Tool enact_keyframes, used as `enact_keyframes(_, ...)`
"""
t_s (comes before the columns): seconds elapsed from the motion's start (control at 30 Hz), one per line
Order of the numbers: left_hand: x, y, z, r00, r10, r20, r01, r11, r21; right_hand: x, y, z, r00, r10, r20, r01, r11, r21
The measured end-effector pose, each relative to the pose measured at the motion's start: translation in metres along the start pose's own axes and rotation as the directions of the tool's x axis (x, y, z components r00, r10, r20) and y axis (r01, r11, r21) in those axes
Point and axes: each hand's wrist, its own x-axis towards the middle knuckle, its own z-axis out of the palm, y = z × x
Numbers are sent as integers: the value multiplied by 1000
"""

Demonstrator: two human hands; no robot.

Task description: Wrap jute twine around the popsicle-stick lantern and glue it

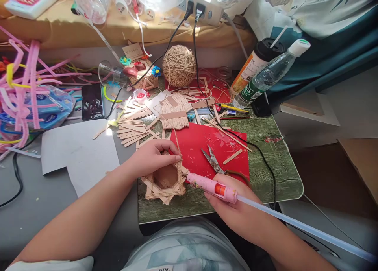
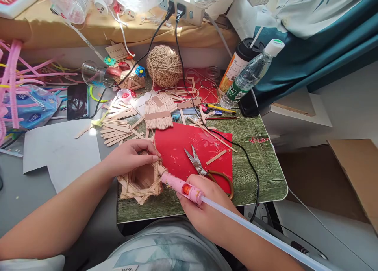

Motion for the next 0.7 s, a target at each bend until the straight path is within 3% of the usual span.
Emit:
enact_keyframes(0.27, 0, 1, 0, 1000, 4, -2, -4, 1000, -3, -2, 2, -3, 997, 33, 70, -32, 999, -24)
enact_keyframes(0.7, 1, -4, 0, 1000, 15, 4, -15, 1000, -2, -1, -4, -6, 1000, 7, 29, -10, 997, 73)
